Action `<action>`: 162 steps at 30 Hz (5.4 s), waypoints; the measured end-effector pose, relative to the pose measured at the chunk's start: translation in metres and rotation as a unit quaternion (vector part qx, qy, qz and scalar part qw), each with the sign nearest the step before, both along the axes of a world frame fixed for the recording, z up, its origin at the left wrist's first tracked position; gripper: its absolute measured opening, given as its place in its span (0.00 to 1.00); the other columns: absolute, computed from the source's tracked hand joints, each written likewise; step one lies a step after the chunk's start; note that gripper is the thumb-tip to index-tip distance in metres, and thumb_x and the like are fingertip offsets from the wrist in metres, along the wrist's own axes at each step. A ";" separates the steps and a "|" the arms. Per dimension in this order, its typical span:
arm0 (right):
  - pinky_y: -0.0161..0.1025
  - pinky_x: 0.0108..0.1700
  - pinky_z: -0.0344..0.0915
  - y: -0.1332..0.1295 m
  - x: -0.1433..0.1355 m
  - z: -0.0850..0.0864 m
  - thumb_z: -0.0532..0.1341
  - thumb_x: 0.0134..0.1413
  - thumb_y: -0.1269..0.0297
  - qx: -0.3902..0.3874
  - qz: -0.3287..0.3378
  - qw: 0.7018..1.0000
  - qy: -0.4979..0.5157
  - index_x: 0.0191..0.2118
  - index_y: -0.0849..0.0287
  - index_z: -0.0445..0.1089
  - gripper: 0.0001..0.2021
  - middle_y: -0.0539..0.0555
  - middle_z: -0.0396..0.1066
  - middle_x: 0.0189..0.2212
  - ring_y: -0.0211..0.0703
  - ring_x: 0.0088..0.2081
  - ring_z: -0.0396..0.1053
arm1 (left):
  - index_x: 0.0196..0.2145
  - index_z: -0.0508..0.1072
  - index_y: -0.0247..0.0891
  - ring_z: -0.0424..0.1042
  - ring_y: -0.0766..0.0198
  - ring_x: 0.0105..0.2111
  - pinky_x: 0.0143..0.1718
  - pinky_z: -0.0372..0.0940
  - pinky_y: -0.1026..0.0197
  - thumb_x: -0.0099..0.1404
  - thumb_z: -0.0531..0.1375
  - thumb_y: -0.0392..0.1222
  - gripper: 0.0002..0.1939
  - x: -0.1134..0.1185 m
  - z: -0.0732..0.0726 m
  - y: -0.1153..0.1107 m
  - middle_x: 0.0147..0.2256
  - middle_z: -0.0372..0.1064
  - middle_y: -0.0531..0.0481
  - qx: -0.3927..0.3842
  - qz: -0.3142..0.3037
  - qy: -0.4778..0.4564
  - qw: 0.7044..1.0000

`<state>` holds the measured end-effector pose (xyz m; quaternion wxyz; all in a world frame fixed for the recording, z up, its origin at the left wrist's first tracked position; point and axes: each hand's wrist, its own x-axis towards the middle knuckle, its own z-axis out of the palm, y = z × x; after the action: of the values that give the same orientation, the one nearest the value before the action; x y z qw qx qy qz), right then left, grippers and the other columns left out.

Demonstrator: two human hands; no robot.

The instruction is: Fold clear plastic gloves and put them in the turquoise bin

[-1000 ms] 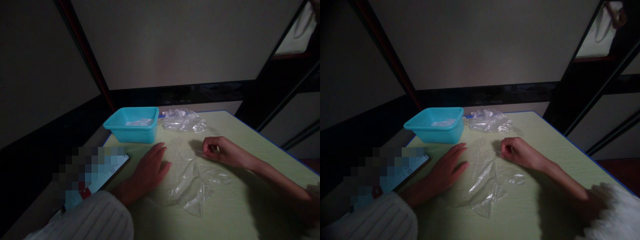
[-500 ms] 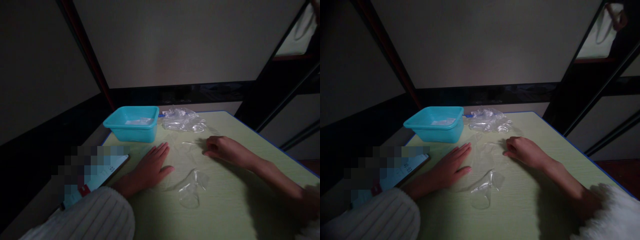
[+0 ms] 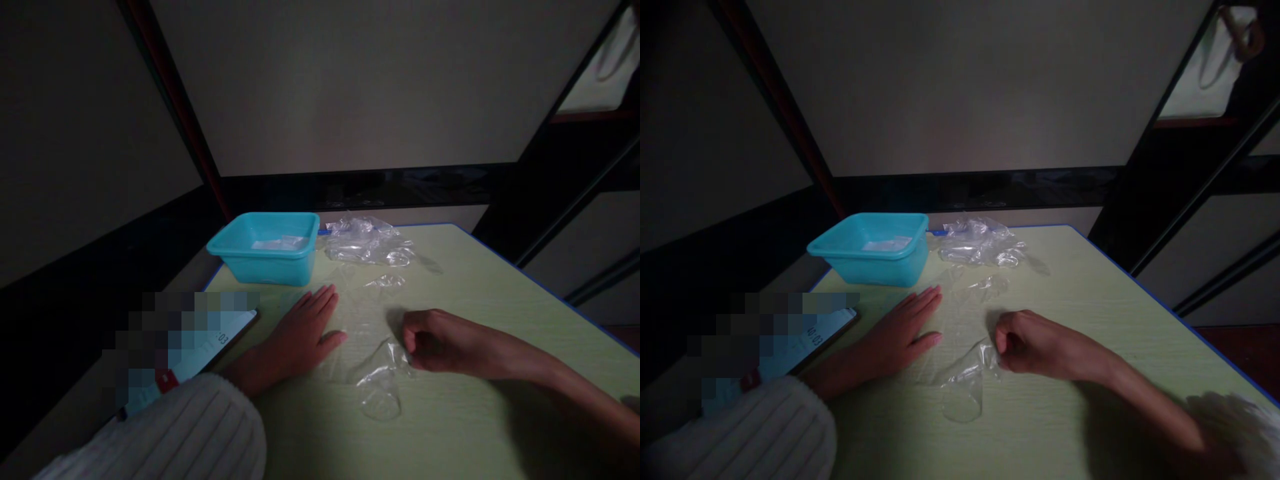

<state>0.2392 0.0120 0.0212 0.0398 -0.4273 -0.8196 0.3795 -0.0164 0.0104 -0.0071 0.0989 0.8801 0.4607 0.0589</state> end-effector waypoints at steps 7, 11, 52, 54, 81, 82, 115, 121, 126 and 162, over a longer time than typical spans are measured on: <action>0.34 0.29 0.57 0.003 -0.007 0.006 0.58 0.42 0.70 -0.108 -0.022 0.977 0.184 0.26 0.60 0.60 0.04 0.48 0.62 0.25 0.35 0.28 0.59 | 0.59 0.51 0.25 0.44 0.52 0.62 0.60 0.45 0.46 0.65 0.52 0.45 0.30 0.000 -0.002 0.000 0.62 0.44 0.32 0.009 -0.005 -0.010 1.000; 0.33 0.29 0.56 0.005 -0.011 0.003 0.62 0.44 0.66 -0.151 -0.058 0.939 0.302 0.23 0.58 0.55 0.12 0.48 0.62 0.25 0.34 0.29 0.61 | 0.60 0.51 0.25 0.44 0.52 0.62 0.60 0.45 0.46 0.65 0.51 0.45 0.30 0.000 -0.003 0.001 0.62 0.43 0.33 0.008 -0.007 -0.006 1.000; 0.37 0.34 0.60 -0.026 -0.027 0.005 0.58 0.42 0.77 0.202 0.223 0.953 -0.016 0.29 0.59 0.65 0.07 0.51 0.66 0.29 0.41 0.32 0.65 | 0.59 0.52 0.25 0.44 0.51 0.62 0.60 0.46 0.46 0.64 0.53 0.45 0.30 0.001 -0.001 0.000 0.62 0.44 0.33 0.011 -0.002 -0.015 1.000; 0.37 0.34 0.59 -0.025 -0.026 0.005 0.55 0.44 0.77 0.226 0.237 0.945 -0.022 0.28 0.59 0.65 0.07 0.51 0.66 0.28 0.41 0.31 0.64 | 0.59 0.52 0.25 0.44 0.52 0.62 0.60 0.45 0.47 0.64 0.53 0.44 0.30 0.001 -0.001 0.000 0.62 0.44 0.33 0.010 -0.001 -0.011 1.000; 0.39 0.33 0.60 -0.023 -0.026 0.006 0.52 0.43 0.78 0.278 0.188 0.939 0.071 0.28 0.59 0.64 0.08 0.52 0.62 0.26 0.41 0.30 0.59 | 0.59 0.53 0.30 0.45 0.52 0.62 0.60 0.46 0.46 0.65 0.51 0.44 0.27 -0.003 -0.007 0.002 0.62 0.45 0.34 0.031 -0.010 -0.031 0.999; 0.39 0.33 0.60 -0.023 -0.024 0.010 0.53 0.42 0.79 0.262 0.192 0.943 0.072 0.28 0.59 0.64 0.09 0.52 0.62 0.26 0.41 0.30 0.60 | 0.58 0.53 0.30 0.45 0.52 0.62 0.60 0.46 0.45 0.65 0.51 0.44 0.27 -0.003 -0.008 0.002 0.62 0.45 0.34 0.029 -0.010 -0.032 0.999; 0.63 0.56 0.51 0.031 0.040 0.007 0.50 0.61 0.56 0.235 0.127 0.956 -0.120 0.51 0.53 0.68 0.18 0.58 0.48 0.63 0.59 0.61 0.47 | 0.60 0.50 0.24 0.43 0.51 0.63 0.60 0.45 0.46 0.64 0.52 0.46 0.32 -0.002 0.002 -0.008 0.63 0.41 0.32 -0.009 -0.003 0.011 1.000; 0.50 0.57 0.57 0.023 0.002 -0.007 0.43 0.64 0.60 0.338 0.004 0.940 -0.039 0.60 0.64 0.55 0.23 0.62 0.56 0.59 0.48 0.58 0.56 | 0.60 0.50 0.25 0.43 0.51 0.63 0.60 0.45 0.46 0.63 0.52 0.46 0.32 -0.003 0.000 -0.006 0.63 0.42 0.33 0.004 -0.006 0.007 1.000; 0.53 0.62 0.45 0.025 -0.013 -0.036 0.42 0.64 0.53 0.335 0.039 0.937 -0.088 0.63 0.67 0.46 0.29 0.63 0.44 0.63 0.49 0.63 0.44 | 0.60 0.49 0.25 0.43 0.52 0.63 0.60 0.45 0.48 0.64 0.52 0.47 0.33 -0.003 0.002 -0.007 0.63 0.41 0.33 -0.006 0.000 0.019 1.000; 0.60 0.59 0.48 0.024 -0.020 -0.046 0.40 0.62 0.50 0.358 -0.015 0.918 -0.170 0.63 0.62 0.48 0.30 0.61 0.43 0.63 0.60 0.62 0.39 | 0.60 0.52 0.26 0.39 0.53 0.63 0.62 0.43 0.49 0.65 0.52 0.49 0.32 0.032 0.007 -0.017 0.63 0.41 0.35 0.001 -0.039 -0.031 0.999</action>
<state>0.2189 0.0357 -0.0246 0.0557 -0.4549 -0.8886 -0.0181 0.0156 -0.0065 -0.0004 0.1150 0.8952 0.4225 0.0829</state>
